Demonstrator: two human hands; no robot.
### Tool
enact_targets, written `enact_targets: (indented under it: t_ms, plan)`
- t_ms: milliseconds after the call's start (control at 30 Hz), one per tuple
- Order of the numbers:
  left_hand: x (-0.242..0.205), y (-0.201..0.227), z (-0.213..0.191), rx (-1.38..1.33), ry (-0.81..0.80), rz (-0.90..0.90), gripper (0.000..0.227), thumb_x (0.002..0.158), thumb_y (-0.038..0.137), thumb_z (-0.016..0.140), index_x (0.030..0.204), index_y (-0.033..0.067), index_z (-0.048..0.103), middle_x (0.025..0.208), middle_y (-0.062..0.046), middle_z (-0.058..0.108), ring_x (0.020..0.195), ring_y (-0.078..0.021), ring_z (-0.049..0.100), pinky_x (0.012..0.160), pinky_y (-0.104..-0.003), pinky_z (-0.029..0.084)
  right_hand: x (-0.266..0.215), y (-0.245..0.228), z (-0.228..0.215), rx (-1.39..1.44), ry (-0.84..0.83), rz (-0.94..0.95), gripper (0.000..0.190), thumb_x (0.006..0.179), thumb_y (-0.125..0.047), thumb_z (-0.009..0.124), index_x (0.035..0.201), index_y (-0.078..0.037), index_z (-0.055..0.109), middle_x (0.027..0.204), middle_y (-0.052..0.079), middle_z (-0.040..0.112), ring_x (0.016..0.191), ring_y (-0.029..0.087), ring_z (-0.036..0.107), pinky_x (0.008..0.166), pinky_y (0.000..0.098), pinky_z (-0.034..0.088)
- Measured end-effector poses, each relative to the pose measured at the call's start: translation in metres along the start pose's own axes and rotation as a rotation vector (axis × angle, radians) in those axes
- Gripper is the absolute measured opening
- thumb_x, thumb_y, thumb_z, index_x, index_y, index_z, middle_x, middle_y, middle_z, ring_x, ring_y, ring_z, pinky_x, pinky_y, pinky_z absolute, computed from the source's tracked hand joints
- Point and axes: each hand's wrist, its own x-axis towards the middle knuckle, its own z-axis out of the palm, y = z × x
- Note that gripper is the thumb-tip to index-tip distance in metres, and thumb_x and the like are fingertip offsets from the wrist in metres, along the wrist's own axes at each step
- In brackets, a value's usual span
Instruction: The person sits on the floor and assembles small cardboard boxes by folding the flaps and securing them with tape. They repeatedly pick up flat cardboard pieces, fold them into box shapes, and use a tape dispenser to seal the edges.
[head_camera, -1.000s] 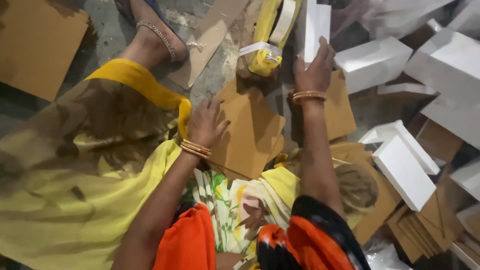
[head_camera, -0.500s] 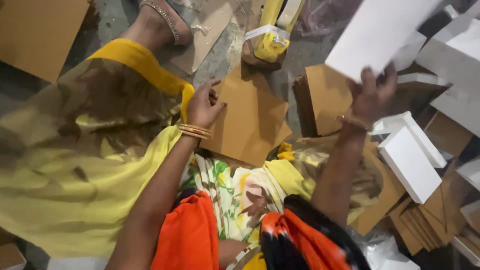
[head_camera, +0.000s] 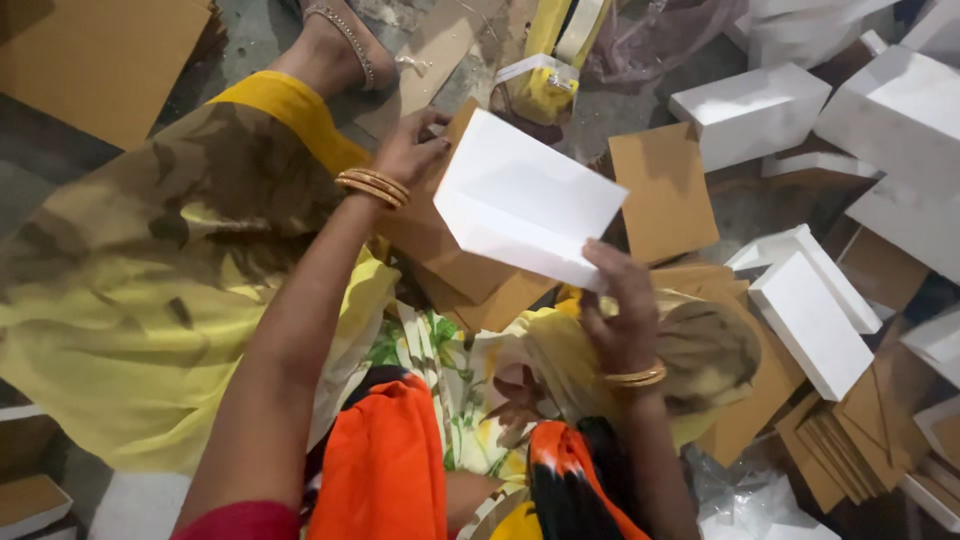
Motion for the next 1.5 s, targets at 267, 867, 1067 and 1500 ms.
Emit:
enact_targets:
  t_ms: [267,867,1067,1500]
  plan:
    - [-0.001,-0.117,0.024,-0.342,0.081,-0.147,0.031,0.093,-0.001,0.066,0.122,-0.0022,0.057,0.084,0.0,0.061,0.072,-0.0089,0.056,0.064,-0.026,0.047,-0.019,0.021,0.03,0.198,0.223,0.536,0.042,0.094,-0.009,0.074,0.133,-0.004,0.061,0.098,0.008,0.07,0.086,0.015,0.065,0.079,0.029,0.052]
    - [-0.146,0.185,0.069,0.763,-0.457,0.257,0.027,0.085,0.03,0.077,0.109,0.0178,0.073,0.099,-0.009,0.073,0.084,-0.031,0.071,0.073,-0.045,0.056,-0.029,0.087,0.028,0.886,0.791,0.508,0.052,0.09,0.004,0.059,0.142,0.003,0.048,0.132,0.014,0.059,0.12,0.022,0.061,0.107,0.0372,0.051]
    - [-0.115,0.073,0.054,0.681,-0.14,0.237,0.04,0.086,0.029,0.077,0.121,0.0156,0.067,0.112,-0.011,0.07,0.102,-0.0333,0.067,0.089,-0.047,0.052,-0.024,0.066,0.03,0.907,0.714,0.548,0.052,0.092,0.004,0.058,0.142,0.0,0.048,0.132,0.012,0.059,0.119,0.021,0.059,0.105,0.0352,0.051]
    - [-0.01,0.048,0.029,1.036,-0.341,-0.033,0.06,0.091,0.048,0.077,0.139,0.0155,0.059,0.121,-0.012,0.068,0.116,-0.0324,0.063,0.111,-0.052,0.042,-0.024,0.033,0.052,0.356,0.269,0.383,0.044,0.102,-0.009,0.068,0.142,0.001,0.053,0.126,0.011,0.064,0.113,0.019,0.061,0.1,0.032,0.05]
